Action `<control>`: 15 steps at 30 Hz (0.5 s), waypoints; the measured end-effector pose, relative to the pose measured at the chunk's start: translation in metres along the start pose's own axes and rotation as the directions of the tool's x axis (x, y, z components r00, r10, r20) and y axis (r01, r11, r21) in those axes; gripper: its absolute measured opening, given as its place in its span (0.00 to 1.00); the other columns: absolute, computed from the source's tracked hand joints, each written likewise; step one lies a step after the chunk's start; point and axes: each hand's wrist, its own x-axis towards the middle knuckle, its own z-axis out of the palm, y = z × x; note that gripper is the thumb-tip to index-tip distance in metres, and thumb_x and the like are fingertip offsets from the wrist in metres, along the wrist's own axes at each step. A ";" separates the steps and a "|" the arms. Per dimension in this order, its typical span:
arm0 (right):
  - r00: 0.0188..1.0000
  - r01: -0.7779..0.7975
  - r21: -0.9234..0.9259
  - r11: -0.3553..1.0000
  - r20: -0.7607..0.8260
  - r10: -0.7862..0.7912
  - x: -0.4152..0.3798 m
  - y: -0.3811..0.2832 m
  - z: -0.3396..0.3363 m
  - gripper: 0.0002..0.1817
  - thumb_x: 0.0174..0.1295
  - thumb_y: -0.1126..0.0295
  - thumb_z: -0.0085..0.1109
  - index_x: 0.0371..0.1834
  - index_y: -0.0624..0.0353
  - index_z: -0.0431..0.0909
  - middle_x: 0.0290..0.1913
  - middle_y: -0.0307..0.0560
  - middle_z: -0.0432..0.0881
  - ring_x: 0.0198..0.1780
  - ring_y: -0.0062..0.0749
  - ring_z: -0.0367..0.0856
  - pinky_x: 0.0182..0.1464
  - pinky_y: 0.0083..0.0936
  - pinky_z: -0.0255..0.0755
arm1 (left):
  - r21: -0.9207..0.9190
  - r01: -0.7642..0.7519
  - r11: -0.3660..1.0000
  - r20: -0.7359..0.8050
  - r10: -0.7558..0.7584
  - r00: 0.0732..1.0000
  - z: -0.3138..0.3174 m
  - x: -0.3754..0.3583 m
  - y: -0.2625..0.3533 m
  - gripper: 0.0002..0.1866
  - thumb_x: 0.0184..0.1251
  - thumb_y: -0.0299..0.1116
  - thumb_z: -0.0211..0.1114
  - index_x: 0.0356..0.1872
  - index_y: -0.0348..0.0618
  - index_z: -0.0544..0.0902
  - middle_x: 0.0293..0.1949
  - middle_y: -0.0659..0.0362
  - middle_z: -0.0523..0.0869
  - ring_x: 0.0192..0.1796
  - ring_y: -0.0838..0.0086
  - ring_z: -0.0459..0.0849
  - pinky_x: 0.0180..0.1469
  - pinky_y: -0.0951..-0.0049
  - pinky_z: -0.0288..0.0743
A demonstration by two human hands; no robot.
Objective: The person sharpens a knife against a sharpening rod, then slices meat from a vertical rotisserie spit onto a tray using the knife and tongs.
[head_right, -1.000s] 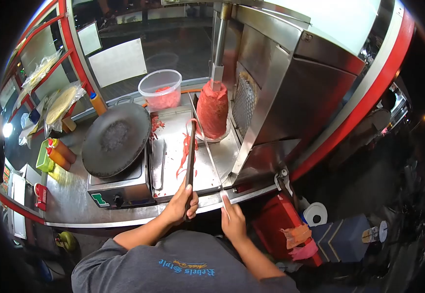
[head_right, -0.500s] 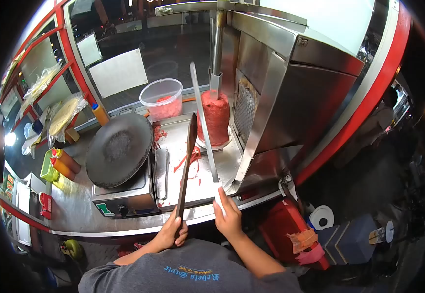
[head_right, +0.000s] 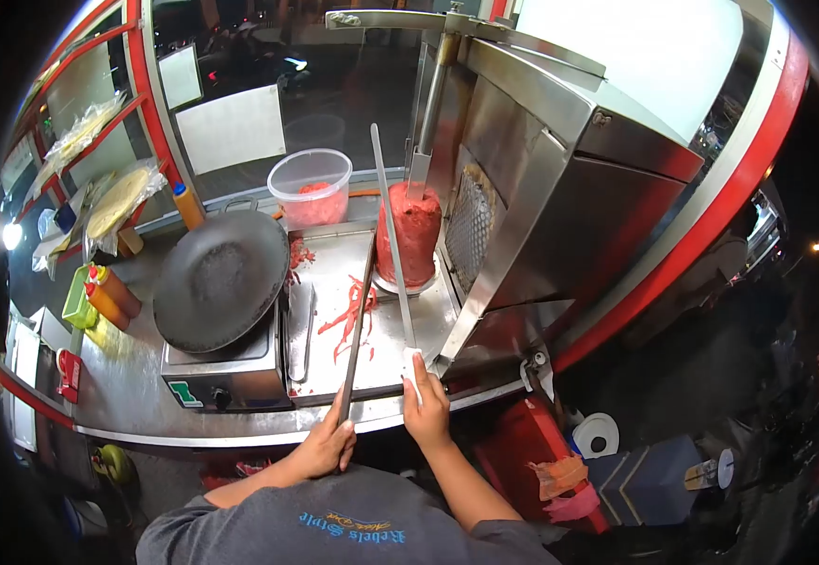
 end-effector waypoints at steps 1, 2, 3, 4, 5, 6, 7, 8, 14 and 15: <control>1.000 0.017 -0.031 0.999 -0.004 -0.017 -0.007 -0.003 -0.004 0.31 0.73 0.80 0.64 0.80 0.64 0.73 0.45 0.61 0.85 0.43 0.54 0.85 0.50 0.39 0.80 | -0.011 -0.006 1.000 0.002 0.006 1.000 0.000 0.002 0.002 0.41 0.92 0.36 0.46 0.90 0.59 0.29 0.26 0.61 0.72 0.21 0.75 0.73 0.27 0.70 0.77; 0.999 0.037 -0.061 0.997 -0.014 -0.038 -0.017 -0.003 -0.008 0.31 0.73 0.80 0.64 0.80 0.65 0.73 0.45 0.62 0.85 0.43 0.53 0.85 0.49 0.39 0.80 | -0.016 -0.017 1.000 0.005 0.017 1.000 -0.002 0.005 0.004 0.41 0.92 0.36 0.46 0.91 0.59 0.29 0.25 0.60 0.72 0.20 0.75 0.73 0.27 0.70 0.77; 0.999 0.039 -0.088 0.995 -0.006 -0.040 -0.039 0.001 -0.014 0.31 0.74 0.80 0.64 0.80 0.64 0.73 0.45 0.62 0.85 0.43 0.53 0.86 0.49 0.40 0.81 | 0.001 -0.016 1.000 0.005 0.016 1.000 -0.003 0.007 0.004 0.41 0.92 0.36 0.46 0.90 0.59 0.29 0.26 0.60 0.73 0.20 0.75 0.74 0.27 0.69 0.78; 0.999 0.045 -0.118 0.992 0.003 -0.045 -0.069 0.009 -0.023 0.31 0.74 0.80 0.64 0.80 0.64 0.73 0.46 0.62 0.86 0.43 0.53 0.86 0.48 0.40 0.82 | 0.015 -0.018 1.000 0.004 0.018 1.000 -0.004 0.009 0.005 0.41 0.92 0.36 0.46 0.90 0.59 0.29 0.26 0.60 0.73 0.20 0.75 0.74 0.27 0.69 0.78; 0.999 -0.031 -0.096 0.995 0.039 0.035 -0.098 0.015 -0.031 0.31 0.74 0.79 0.64 0.81 0.65 0.73 0.46 0.63 0.86 0.44 0.52 0.88 0.49 0.41 0.83 | 0.024 -0.026 0.999 0.003 0.026 1.000 -0.003 0.013 0.005 0.41 0.92 0.36 0.46 0.90 0.59 0.29 0.26 0.60 0.74 0.20 0.74 0.75 0.27 0.69 0.78; 0.999 -0.018 -0.121 0.992 0.042 0.023 -0.108 0.011 -0.037 0.31 0.74 0.78 0.65 0.81 0.64 0.73 0.47 0.63 0.87 0.46 0.52 0.89 0.50 0.40 0.83 | 0.022 -0.025 0.999 -0.003 0.025 1.000 -0.001 0.015 0.003 0.41 0.92 0.36 0.46 0.90 0.59 0.29 0.26 0.60 0.74 0.20 0.74 0.76 0.27 0.69 0.78; 0.999 -0.009 -0.114 0.993 0.047 0.014 -0.108 0.016 -0.037 0.31 0.74 0.78 0.65 0.80 0.64 0.73 0.48 0.63 0.87 0.46 0.53 0.89 0.50 0.40 0.83 | 0.023 -0.022 0.999 -0.008 0.022 1.000 0.000 0.017 0.000 0.41 0.92 0.36 0.46 0.90 0.59 0.29 0.26 0.60 0.74 0.20 0.74 0.76 0.27 0.68 0.78; 0.999 -0.003 -0.105 0.995 0.049 0.008 -0.107 0.020 -0.035 0.31 0.74 0.78 0.65 0.80 0.64 0.73 0.49 0.64 0.87 0.47 0.54 0.88 0.51 0.40 0.83 | 0.028 -0.017 0.999 -0.012 0.017 1.000 0.000 0.018 -0.001 0.41 0.92 0.36 0.46 0.90 0.59 0.29 0.26 0.60 0.74 0.20 0.74 0.77 0.26 0.68 0.78; 0.997 -0.013 -0.110 0.994 0.075 0.022 -0.014 -0.007 -0.015 0.31 0.75 0.79 0.63 0.81 0.60 0.73 0.46 0.63 0.84 0.41 0.57 0.83 0.47 0.41 0.80 | 0.024 -0.042 0.999 -0.057 0.043 0.997 0.009 0.031 0.014 0.41 0.92 0.37 0.46 0.90 0.54 0.29 0.24 0.60 0.75 0.19 0.74 0.77 0.25 0.69 0.77; 0.999 0.007 -0.133 0.991 0.054 0.001 -0.029 -0.005 -0.019 0.30 0.75 0.78 0.63 0.81 0.60 0.74 0.44 0.61 0.83 0.40 0.56 0.83 0.46 0.42 0.80 | 0.009 -0.054 0.999 -0.048 0.054 0.997 0.008 0.033 0.017 0.41 0.92 0.38 0.46 0.90 0.55 0.29 0.24 0.60 0.74 0.18 0.74 0.77 0.24 0.69 0.77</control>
